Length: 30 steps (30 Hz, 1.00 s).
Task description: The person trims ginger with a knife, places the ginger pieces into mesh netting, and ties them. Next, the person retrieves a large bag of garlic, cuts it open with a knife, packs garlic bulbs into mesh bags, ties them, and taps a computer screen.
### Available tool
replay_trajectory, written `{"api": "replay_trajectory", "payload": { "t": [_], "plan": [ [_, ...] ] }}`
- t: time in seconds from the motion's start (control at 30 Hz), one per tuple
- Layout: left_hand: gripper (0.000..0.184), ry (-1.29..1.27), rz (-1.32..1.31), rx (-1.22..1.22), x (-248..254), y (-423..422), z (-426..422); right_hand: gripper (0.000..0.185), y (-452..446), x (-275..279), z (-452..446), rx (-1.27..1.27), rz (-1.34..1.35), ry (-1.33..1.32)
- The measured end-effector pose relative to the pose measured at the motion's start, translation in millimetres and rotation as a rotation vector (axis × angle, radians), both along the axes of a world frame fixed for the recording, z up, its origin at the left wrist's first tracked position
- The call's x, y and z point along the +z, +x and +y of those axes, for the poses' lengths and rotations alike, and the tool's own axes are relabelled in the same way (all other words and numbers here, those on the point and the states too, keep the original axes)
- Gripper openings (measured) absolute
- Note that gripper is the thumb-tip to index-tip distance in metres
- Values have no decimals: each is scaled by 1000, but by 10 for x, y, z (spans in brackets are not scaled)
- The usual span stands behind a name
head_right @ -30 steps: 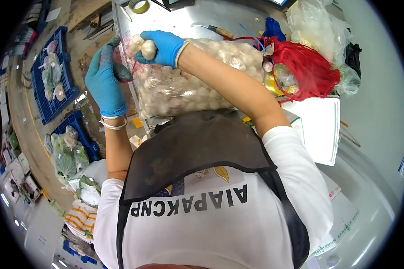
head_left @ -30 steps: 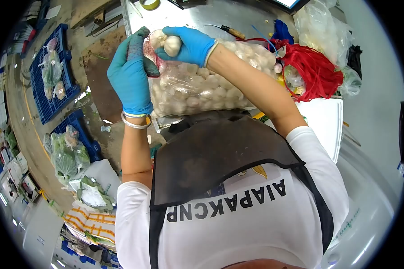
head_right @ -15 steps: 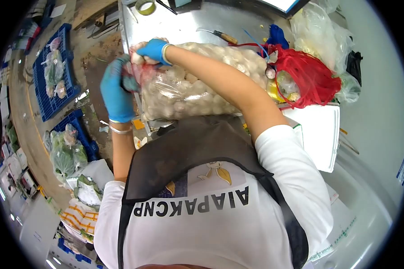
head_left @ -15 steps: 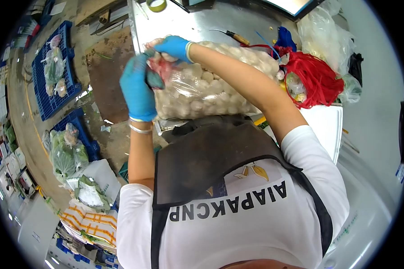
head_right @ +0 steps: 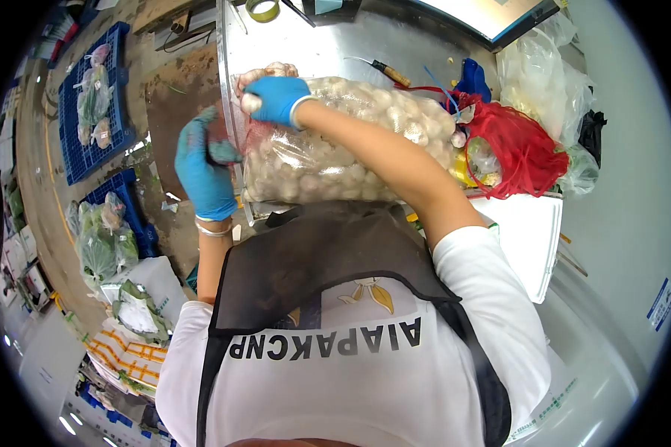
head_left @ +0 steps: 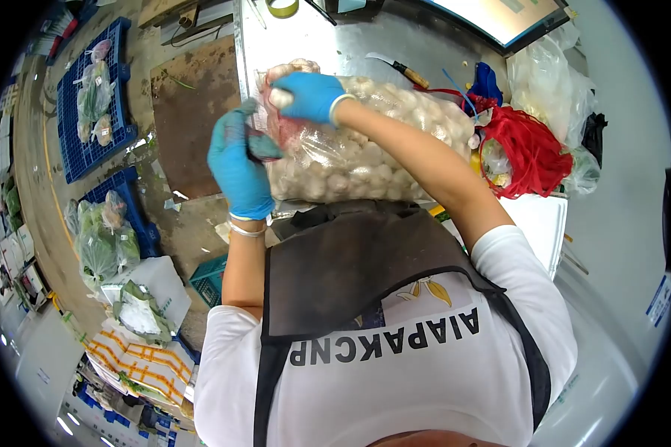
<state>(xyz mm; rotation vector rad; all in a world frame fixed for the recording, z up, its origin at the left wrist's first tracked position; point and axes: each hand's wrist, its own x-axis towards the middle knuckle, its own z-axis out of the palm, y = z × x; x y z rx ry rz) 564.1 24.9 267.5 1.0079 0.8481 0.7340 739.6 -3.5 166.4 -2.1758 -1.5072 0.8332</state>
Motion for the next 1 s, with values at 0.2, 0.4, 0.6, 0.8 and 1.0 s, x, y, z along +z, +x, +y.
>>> {"api": "replay_trajectory", "payload": {
  "t": [0.2, 0.4, 0.6, 0.8, 1.0],
  "plan": [
    [23, 294, 321, 160, 85, -225, 351, 50, 880, 120, -665, -630, 1201, 406],
    [19, 421, 408, 73, 186, 94, 389, 49, 530, 1395, -899, -99, 1367, 119],
    [23, 667, 380, -114, 553, 320, 118, 26, -22, 1124, -360, -227, 1870, -37],
    [28, 426, 227, 23, 521, 468, 193, 19, 10, 467, 397, -759, 1446, 304],
    [30, 439, 120, 137, 478, 522, 567, 46, 554, 849, 30, -100, 945, 229]
  ]
}}
